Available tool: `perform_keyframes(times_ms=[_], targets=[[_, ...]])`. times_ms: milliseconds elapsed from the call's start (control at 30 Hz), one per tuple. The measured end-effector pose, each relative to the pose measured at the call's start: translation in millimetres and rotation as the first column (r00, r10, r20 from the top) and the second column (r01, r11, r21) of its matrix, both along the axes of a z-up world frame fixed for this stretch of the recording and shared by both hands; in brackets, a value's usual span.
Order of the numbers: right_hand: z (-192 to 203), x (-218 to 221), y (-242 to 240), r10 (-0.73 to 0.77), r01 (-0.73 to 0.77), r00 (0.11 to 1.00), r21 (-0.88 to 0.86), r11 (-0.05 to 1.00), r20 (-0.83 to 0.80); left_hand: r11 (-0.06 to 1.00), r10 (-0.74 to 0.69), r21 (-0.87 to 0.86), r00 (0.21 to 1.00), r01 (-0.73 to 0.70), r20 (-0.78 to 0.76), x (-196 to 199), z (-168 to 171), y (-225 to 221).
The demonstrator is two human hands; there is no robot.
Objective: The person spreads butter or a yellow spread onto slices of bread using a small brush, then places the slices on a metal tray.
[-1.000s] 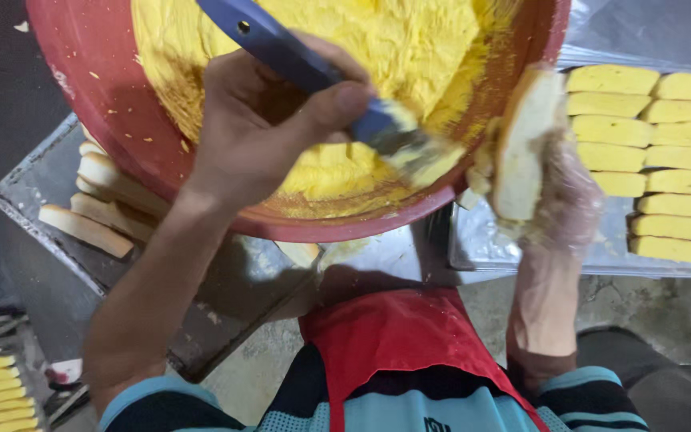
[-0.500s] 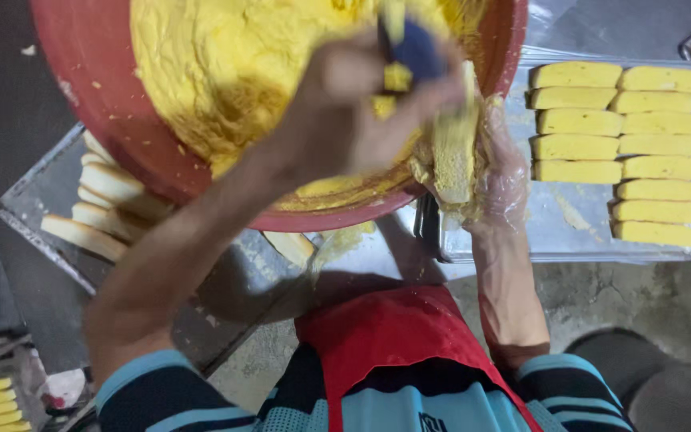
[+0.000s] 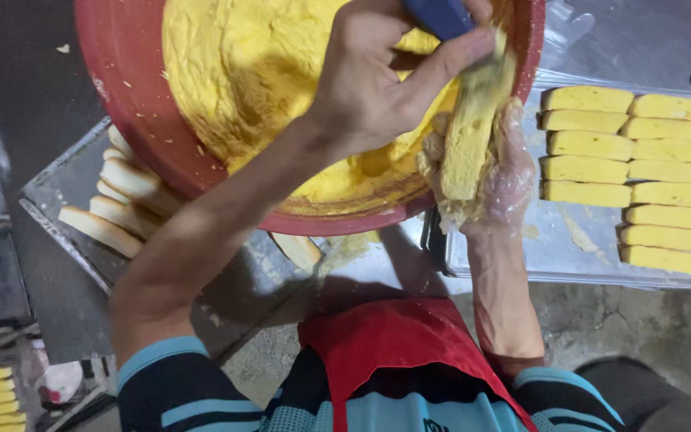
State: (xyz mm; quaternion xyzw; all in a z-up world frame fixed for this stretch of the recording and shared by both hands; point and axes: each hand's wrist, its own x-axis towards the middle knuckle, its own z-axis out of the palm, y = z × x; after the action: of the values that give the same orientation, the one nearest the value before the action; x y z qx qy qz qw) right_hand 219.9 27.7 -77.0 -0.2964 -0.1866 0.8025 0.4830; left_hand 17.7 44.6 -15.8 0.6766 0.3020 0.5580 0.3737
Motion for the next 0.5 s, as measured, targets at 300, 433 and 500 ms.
perform_keyframes(times_ms=[300, 433, 500], targets=[[-9, 27, 13, -0.034, 0.028, 0.997, 0.094, 0.995, 0.071, 0.985, -0.101, 0.117, 0.973, 0.127, -0.205, 32, -26, -71], [-4, 13, 4, -0.030, -0.007, 0.922, 0.093, 0.996, 0.386, 0.969, 0.021, 0.248, 0.988, 0.018, -0.153, -20, -9, 13], [4, 8, 0, 0.066, -0.075, 0.949, 0.017, 0.997, 0.307, 0.936, 0.098, 0.349, 0.982, -0.036, -0.163, -28, -6, 29]])
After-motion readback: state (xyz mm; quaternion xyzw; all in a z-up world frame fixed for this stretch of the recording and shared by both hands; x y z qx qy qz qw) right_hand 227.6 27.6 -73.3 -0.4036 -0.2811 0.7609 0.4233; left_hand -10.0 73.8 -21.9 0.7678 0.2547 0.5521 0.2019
